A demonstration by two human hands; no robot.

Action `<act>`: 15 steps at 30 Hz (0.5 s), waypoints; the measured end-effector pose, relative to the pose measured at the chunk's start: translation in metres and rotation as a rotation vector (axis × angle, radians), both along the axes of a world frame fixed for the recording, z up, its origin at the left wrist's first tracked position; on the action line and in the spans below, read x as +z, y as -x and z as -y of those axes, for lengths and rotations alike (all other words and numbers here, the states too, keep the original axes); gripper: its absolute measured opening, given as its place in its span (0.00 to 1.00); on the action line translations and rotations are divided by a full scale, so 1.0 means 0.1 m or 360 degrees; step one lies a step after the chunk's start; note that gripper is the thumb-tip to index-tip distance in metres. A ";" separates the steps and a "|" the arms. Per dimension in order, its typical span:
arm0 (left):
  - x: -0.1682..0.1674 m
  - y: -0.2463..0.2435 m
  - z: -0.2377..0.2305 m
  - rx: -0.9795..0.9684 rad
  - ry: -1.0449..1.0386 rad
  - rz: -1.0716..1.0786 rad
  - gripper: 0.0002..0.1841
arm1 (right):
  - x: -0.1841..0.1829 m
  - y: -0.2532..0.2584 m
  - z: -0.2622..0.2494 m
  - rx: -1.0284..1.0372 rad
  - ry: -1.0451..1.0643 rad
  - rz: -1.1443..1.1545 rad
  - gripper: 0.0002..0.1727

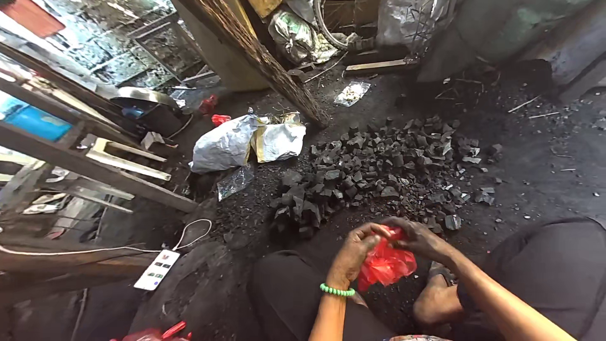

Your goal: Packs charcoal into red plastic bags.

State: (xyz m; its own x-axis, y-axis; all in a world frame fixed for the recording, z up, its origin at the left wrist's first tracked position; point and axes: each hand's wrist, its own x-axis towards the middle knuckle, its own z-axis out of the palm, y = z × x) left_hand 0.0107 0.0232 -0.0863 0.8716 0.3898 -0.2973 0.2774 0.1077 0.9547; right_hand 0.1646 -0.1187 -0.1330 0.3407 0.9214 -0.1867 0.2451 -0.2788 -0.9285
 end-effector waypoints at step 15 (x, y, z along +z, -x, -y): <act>-0.58 0.10 -0.62 -0.0246 -0.0839 -0.1315 0.32 | -1.57 -0.82 0.01 -0.2600 0.0610 -0.0746 0.46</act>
State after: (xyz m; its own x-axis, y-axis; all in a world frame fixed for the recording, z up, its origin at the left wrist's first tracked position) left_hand 0.0011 0.0855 -0.1445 0.5210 0.5462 -0.6559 0.8526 -0.3686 0.3704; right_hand 0.2468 -0.1192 -0.2899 0.6543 -0.4028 -0.6400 -0.7364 -0.1466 -0.6605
